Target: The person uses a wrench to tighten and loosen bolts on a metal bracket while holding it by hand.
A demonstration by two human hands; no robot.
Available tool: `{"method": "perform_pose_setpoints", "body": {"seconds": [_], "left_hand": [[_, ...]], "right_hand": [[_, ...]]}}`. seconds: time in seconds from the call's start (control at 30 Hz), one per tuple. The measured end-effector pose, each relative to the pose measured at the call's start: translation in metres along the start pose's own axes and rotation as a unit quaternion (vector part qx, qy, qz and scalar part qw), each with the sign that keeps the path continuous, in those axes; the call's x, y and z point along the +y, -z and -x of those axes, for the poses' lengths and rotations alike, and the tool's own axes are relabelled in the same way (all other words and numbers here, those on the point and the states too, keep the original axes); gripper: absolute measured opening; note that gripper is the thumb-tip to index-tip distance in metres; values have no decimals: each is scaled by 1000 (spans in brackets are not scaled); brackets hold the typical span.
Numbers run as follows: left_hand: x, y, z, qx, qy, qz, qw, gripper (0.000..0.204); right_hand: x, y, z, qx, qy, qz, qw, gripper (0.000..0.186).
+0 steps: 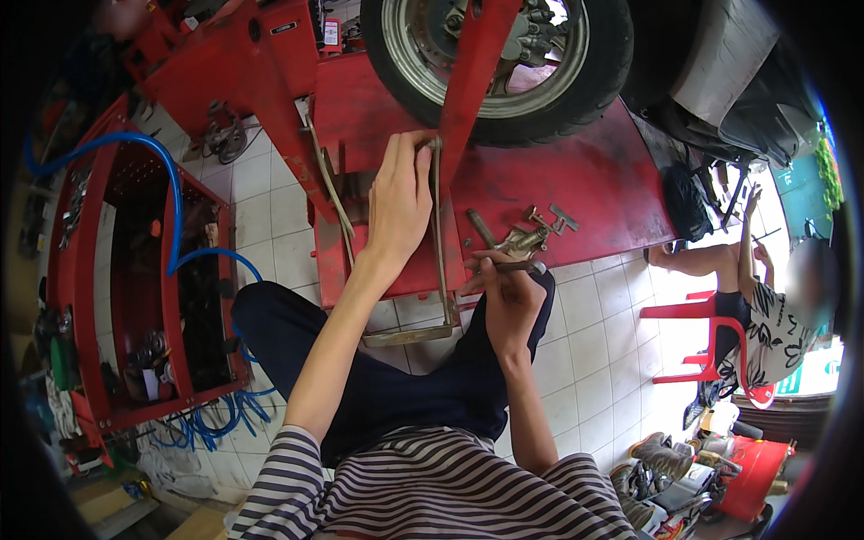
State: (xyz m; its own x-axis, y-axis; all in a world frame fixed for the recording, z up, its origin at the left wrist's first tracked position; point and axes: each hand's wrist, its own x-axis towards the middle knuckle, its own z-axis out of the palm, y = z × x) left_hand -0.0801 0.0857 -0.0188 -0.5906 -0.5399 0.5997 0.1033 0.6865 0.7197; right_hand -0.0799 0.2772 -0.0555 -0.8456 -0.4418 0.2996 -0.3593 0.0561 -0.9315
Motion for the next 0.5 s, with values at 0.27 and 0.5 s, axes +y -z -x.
{"method": "perform_pose_setpoints", "body": {"seconds": [0.27,0.5], "left_hand": [[3,6,-10,-43,11,-66,997,15],[3,8,-16,-77,2,-34,996,19]], "right_hand": [[-9,-10,2,-1,-20,-41,999,14],[-24,-9,-2,-28,-53,6,998,17]]}}
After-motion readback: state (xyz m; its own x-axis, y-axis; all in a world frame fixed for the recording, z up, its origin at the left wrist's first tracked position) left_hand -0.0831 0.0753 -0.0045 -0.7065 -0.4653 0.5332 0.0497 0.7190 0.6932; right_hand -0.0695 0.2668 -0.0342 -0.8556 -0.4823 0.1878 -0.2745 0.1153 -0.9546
